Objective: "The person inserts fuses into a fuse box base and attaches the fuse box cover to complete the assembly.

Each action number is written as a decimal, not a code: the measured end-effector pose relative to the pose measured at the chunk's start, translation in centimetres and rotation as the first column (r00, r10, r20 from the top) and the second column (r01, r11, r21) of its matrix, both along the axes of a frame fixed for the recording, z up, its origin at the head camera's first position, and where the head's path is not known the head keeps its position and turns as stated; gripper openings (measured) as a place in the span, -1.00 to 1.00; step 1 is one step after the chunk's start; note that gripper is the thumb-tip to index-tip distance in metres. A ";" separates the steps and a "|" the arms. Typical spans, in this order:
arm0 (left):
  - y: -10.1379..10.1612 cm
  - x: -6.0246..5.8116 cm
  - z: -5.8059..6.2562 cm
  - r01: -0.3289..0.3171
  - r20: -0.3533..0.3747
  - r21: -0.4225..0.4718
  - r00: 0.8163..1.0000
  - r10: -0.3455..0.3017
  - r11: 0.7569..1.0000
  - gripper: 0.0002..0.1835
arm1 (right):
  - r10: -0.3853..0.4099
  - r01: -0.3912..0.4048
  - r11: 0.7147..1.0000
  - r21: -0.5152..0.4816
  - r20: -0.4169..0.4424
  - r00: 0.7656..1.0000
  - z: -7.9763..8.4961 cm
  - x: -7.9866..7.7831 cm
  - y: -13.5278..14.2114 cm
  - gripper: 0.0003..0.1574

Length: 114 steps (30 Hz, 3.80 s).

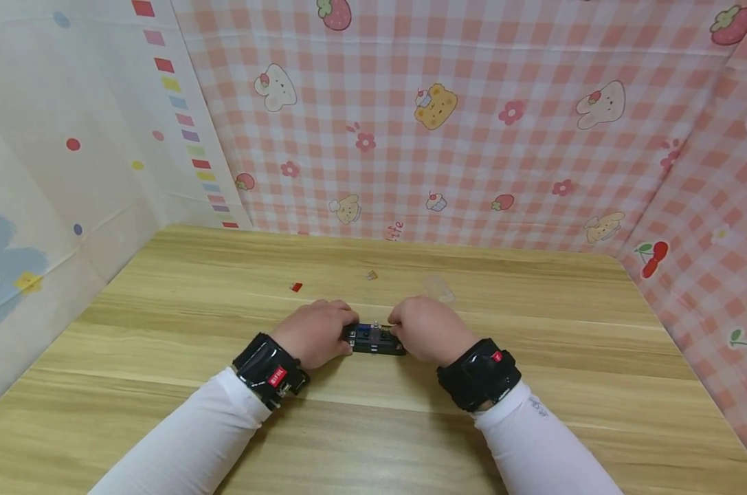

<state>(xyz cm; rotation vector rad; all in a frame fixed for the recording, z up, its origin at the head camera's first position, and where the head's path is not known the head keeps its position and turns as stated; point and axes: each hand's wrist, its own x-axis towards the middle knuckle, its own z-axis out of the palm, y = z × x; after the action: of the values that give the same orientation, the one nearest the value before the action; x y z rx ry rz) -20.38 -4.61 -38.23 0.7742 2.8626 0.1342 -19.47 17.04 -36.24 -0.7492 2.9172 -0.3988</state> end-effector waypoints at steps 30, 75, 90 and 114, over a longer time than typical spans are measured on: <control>0.2 0.1 0.3 -0.001 -0.007 0.010 1.000 0.002 1.000 -0.42 | -0.011 0.003 0.993 0.114 0.070 0.997 -0.8 -0.2 0.5 -0.75; 1.4 -5.6 2.4 -0.121 0.078 0.207 0.991 0.106 0.971 -0.60 | -0.015 0.011 0.993 0.121 0.026 1.000 -1.6 0.0 0.2 -0.78; 3.3 -9.6 2.5 -0.096 0.006 0.117 0.995 0.096 0.988 -0.57 | -0.012 0.010 0.993 0.115 0.018 1.000 -1.9 -0.1 0.3 -0.77; 5.2 -12.2 0.4 -0.053 -0.096 -0.059 0.994 0.047 0.997 -0.70 | -0.023 0.021 0.995 0.101 0.017 1.000 -1.8 0.2 0.3 -0.78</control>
<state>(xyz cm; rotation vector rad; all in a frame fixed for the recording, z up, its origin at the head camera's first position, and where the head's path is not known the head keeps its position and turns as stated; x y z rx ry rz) -32.61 0.56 -37.87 0.7157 2.9608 0.0163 -19.28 17.39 -38.02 -0.6954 2.9054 -0.2571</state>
